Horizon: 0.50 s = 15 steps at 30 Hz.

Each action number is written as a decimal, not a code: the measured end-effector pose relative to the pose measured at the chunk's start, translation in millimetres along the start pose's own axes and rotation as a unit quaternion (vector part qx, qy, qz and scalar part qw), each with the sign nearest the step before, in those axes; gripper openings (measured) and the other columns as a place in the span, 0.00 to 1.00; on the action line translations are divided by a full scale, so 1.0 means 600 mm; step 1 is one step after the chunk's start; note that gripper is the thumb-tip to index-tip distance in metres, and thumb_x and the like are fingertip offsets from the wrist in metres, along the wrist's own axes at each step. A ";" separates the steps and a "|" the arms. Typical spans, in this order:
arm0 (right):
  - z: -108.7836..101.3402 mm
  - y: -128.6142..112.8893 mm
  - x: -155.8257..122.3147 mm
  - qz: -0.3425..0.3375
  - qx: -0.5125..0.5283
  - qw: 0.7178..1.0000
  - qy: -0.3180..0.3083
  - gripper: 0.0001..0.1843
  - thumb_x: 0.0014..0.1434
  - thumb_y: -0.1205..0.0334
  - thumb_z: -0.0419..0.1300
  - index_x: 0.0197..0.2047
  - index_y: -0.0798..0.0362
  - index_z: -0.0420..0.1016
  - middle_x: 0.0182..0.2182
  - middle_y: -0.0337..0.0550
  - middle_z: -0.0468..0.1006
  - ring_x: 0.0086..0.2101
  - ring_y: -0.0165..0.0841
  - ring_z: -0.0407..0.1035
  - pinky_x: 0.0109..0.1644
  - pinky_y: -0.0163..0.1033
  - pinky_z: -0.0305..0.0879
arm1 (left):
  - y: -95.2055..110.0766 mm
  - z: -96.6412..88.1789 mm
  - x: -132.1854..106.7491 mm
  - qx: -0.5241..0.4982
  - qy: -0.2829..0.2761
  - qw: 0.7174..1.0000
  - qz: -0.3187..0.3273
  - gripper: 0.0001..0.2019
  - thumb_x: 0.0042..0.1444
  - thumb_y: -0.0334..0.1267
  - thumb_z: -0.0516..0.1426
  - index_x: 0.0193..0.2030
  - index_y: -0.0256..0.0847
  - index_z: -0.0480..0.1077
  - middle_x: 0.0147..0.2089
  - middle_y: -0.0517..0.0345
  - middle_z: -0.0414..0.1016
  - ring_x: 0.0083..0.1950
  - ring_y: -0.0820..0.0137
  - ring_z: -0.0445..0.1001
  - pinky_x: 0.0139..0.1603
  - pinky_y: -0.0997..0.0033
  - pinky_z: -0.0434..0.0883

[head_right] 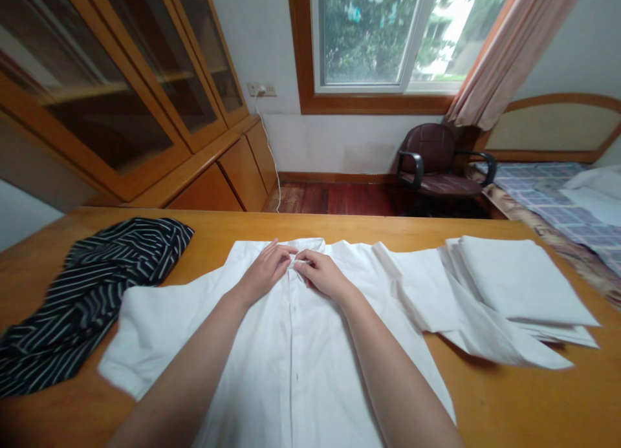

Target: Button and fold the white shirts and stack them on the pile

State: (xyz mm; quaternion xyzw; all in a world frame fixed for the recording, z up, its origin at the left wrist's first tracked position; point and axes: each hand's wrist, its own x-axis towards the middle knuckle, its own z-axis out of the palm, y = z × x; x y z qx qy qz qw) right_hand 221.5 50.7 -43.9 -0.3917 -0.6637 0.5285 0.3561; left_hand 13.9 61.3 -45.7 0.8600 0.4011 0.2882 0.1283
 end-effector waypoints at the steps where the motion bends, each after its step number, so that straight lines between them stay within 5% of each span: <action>1: 0.003 -0.001 0.001 0.006 -0.010 1.000 0.004 0.12 0.64 0.52 0.59 0.41 0.51 0.75 0.19 0.30 0.68 0.19 0.27 0.63 0.26 0.31 0.59 | -0.001 0.000 0.000 -0.016 0.002 1.000 -0.005 0.05 0.69 0.35 0.50 0.44 0.44 0.65 0.51 0.55 0.77 0.55 0.65 0.74 0.72 0.45 0.58; 4: 0.012 0.002 0.005 0.023 -0.055 0.998 0.025 0.10 0.63 0.54 0.61 0.41 0.51 0.78 0.17 0.30 0.68 0.19 0.27 0.62 0.25 0.32 0.57 | -0.005 0.000 -0.001 -0.081 0.030 0.996 -0.034 0.06 0.70 0.37 0.50 0.45 0.44 0.66 0.49 0.53 0.76 0.55 0.64 0.74 0.62 0.55 0.69; 9: 0.023 0.011 0.010 0.007 -0.125 0.990 0.059 0.07 0.60 0.60 0.62 0.39 0.52 0.81 0.23 0.36 0.76 0.24 0.30 0.67 0.32 0.33 0.62 | -0.012 -0.002 -0.003 -0.134 0.076 0.984 -0.084 0.08 0.70 0.38 0.49 0.48 0.43 0.69 0.46 0.53 0.76 0.51 0.65 0.74 0.56 0.62 0.71; 15: 0.022 0.015 0.009 -0.026 -0.139 0.987 0.077 0.06 0.59 0.62 0.62 0.38 0.53 0.80 0.29 0.38 0.79 0.28 0.30 0.68 0.36 0.34 0.62 | -0.018 -0.007 -0.006 -0.093 0.025 0.993 -0.068 0.08 0.67 0.37 0.52 0.48 0.45 0.71 0.48 0.57 0.78 0.54 0.64 0.75 0.69 0.52 0.61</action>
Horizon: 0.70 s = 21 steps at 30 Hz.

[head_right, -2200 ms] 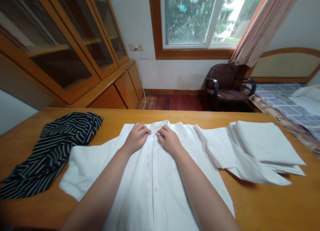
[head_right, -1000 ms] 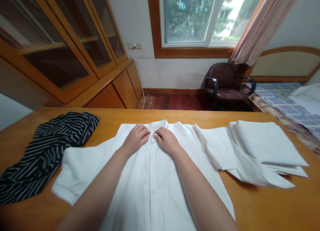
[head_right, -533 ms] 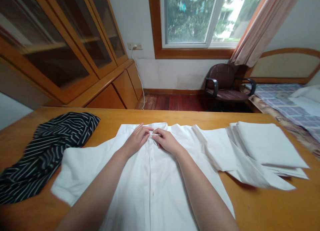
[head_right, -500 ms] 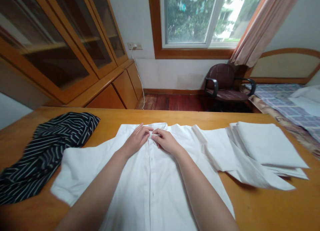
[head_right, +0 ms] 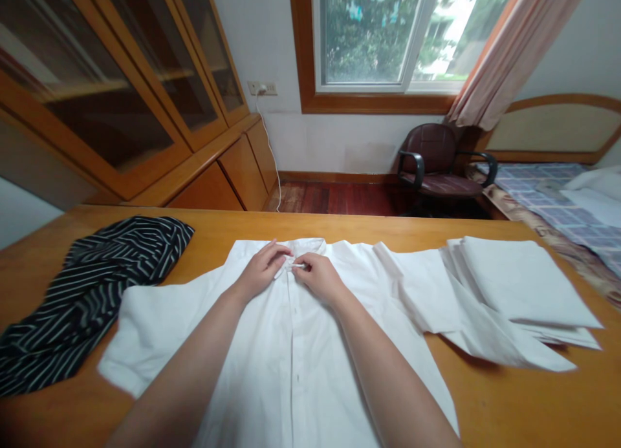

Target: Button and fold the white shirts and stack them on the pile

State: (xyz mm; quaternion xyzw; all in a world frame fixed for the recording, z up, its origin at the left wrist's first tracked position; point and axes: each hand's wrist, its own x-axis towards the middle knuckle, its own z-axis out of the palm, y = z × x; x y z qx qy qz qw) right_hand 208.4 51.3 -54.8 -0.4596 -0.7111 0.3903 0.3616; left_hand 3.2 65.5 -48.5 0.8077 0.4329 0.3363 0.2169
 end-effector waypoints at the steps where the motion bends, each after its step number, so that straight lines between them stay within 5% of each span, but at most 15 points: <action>1: 0.000 0.001 0.000 0.002 0.005 1.000 0.001 0.06 0.59 0.62 0.62 0.38 0.53 0.80 0.29 0.38 0.79 0.28 0.30 0.67 0.35 0.33 0.61 | -0.001 -0.002 0.000 0.008 -0.011 1.000 0.005 0.08 0.67 0.38 0.52 0.48 0.45 0.72 0.48 0.58 0.79 0.54 0.65 0.75 0.72 0.50 0.56; 4: 0.000 0.002 0.000 0.010 0.011 1.000 0.001 0.06 0.58 0.61 0.62 0.37 0.53 0.80 0.27 0.37 0.78 0.27 0.29 0.66 0.34 0.33 0.60 | -0.004 -0.007 -0.001 0.011 -0.024 1.000 0.007 0.09 0.67 0.41 0.53 0.47 0.46 0.73 0.48 0.58 0.80 0.53 0.64 0.76 0.74 0.47 0.52; 11: -0.005 -0.002 0.001 0.021 0.024 0.999 -0.014 0.07 0.58 0.60 0.62 0.38 0.53 0.80 0.27 0.36 0.77 0.27 0.29 0.65 0.33 0.33 0.58 | -0.007 -0.009 -0.001 -0.059 -0.019 0.997 -0.045 0.12 0.63 0.42 0.58 0.52 0.46 0.74 0.43 0.56 0.78 0.47 0.63 0.77 0.66 0.53 0.65; 18: -0.005 -0.010 -0.003 0.068 0.073 0.995 -0.009 0.09 0.59 0.54 0.62 0.39 0.50 0.73 0.18 0.29 0.69 0.20 0.28 0.62 0.27 0.33 0.57 | -0.004 -0.008 0.000 -0.166 -0.025 0.982 -0.083 0.08 0.62 0.42 0.58 0.41 0.41 0.72 0.41 0.55 0.76 0.48 0.63 0.75 0.61 0.57 0.67; 21: -0.006 -0.010 -0.004 0.068 0.075 0.995 -0.011 0.09 0.60 0.55 0.62 0.40 0.49 0.72 0.17 0.28 0.69 0.19 0.28 0.63 0.28 0.33 0.58 | -0.003 -0.011 0.000 -0.175 -0.042 0.979 -0.091 0.09 0.63 0.43 0.56 0.39 0.42 0.74 0.40 0.56 0.78 0.51 0.61 0.75 0.67 0.54 0.62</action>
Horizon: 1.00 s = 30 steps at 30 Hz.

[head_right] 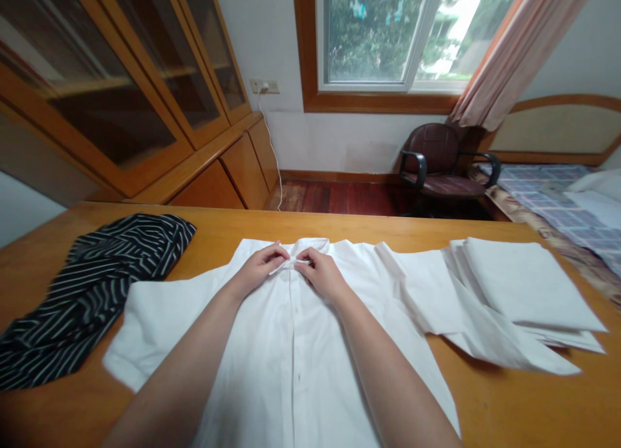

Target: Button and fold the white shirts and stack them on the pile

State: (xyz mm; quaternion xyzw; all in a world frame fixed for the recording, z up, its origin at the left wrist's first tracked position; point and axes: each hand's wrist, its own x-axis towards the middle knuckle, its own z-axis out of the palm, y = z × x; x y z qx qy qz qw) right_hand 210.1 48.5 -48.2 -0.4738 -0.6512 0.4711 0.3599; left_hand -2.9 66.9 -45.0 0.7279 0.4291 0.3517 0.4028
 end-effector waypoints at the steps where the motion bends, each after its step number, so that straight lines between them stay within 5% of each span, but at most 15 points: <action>1: 0.000 0.001 0.000 -0.006 -0.004 1.000 -0.001 0.08 0.61 0.55 0.62 0.40 0.49 0.72 0.18 0.29 0.70 0.20 0.28 0.64 0.28 0.33 0.58 | 0.000 -0.001 0.000 0.003 -0.001 1.000 -0.005 0.09 0.62 0.43 0.56 0.39 0.43 0.75 0.40 0.56 0.79 0.54 0.59 0.74 0.70 0.53 0.58; 4: -0.001 0.005 0.001 -0.022 -0.007 1.000 -0.005 0.06 0.61 0.58 0.61 0.41 0.50 0.73 0.19 0.30 0.73 0.22 0.29 0.67 0.31 0.33 0.61 | 0.002 -0.004 -0.002 0.021 -0.006 0.999 -0.032 0.10 0.60 0.44 0.57 0.42 0.45 0.77 0.45 0.55 0.81 0.67 0.53 0.65 0.75 0.48 0.48; 7: -0.002 0.009 0.002 -0.027 -0.001 1.000 -0.005 0.06 0.62 0.59 0.61 0.41 0.50 0.74 0.20 0.30 0.73 0.22 0.29 0.69 0.32 0.33 0.62 | 0.006 -0.007 -0.006 0.044 -0.018 0.998 -0.048 0.12 0.58 0.44 0.59 0.46 0.46 0.78 0.50 0.54 0.81 0.73 0.48 0.57 0.74 0.44 0.49; 16: -0.001 0.009 0.002 -0.021 0.013 1.000 0.002 0.04 0.61 0.60 0.61 0.39 0.50 0.74 0.18 0.29 0.72 0.21 0.29 0.68 0.31 0.33 0.61 | 0.012 -0.004 -0.010 0.113 -0.038 0.991 -0.066 0.15 0.54 0.42 0.60 0.49 0.49 0.78 0.58 0.57 0.78 0.76 0.47 0.51 0.74 0.41 0.52; 22: 0.000 0.012 0.003 -0.024 0.015 1.000 0.000 0.05 0.60 0.59 0.62 0.38 0.50 0.75 0.19 0.30 0.72 0.21 0.29 0.66 0.29 0.34 0.61 | 0.007 -0.001 -0.008 0.117 -0.027 0.991 -0.060 0.12 0.56 0.48 0.61 0.45 0.49 0.79 0.54 0.57 0.80 0.74 0.50 0.56 0.73 0.46 0.55; 30: -0.002 0.013 0.006 -0.151 -0.072 0.985 0.050 0.00 0.58 0.65 0.64 0.35 0.50 0.76 0.33 0.39 0.73 0.32 0.31 0.67 0.37 0.35 0.63 | 0.002 -0.001 -0.005 0.087 -0.014 0.993 -0.075 0.12 0.55 0.47 0.62 0.44 0.49 0.78 0.52 0.56 0.80 0.74 0.51 0.56 0.72 0.50 0.56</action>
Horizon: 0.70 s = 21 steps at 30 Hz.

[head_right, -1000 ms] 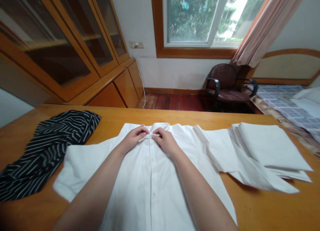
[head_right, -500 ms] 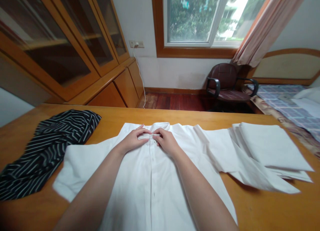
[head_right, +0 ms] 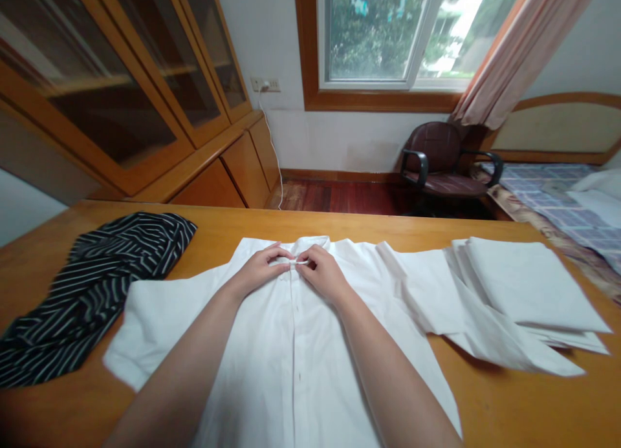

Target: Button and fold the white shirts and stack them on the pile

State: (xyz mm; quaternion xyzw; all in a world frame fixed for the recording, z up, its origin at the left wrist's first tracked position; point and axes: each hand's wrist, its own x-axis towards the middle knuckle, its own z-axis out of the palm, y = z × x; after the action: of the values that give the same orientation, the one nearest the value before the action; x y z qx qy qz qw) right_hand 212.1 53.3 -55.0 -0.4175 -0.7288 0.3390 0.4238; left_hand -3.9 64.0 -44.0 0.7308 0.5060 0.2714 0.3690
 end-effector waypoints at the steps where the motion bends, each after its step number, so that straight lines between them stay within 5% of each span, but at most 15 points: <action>1: 0.000 0.000 0.000 -0.004 -0.003 1.000 -0.002 0.01 0.58 0.65 0.63 0.35 0.50 0.76 0.33 0.39 0.73 0.32 0.31 0.67 0.37 0.35 0.63 | -0.001 0.000 0.000 -0.002 0.000 1.000 -0.002 0.12 0.55 0.47 0.62 0.44 0.48 0.78 0.52 0.56 0.80 0.74 0.51 0.56 0.72 0.50 0.56; 21: 0.004 0.004 -0.003 0.069 -0.005 0.998 0.002 0.05 0.58 0.61 0.61 0.38 0.50 0.77 0.33 0.40 0.78 0.30 0.31 0.70 0.36 0.36 0.65 | 0.007 0.003 0.002 0.035 0.011 0.999 0.037 0.12 0.58 0.48 0.58 0.42 0.46 0.78 0.49 0.54 0.79 0.65 0.54 0.66 0.69 0.51 0.61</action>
State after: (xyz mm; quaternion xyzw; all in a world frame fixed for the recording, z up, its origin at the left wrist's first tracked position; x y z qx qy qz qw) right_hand 211.2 52.2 -58.7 -0.4697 -0.6992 0.3631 0.3983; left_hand 0.5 63.6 -41.6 0.7585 0.4920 0.2748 0.3272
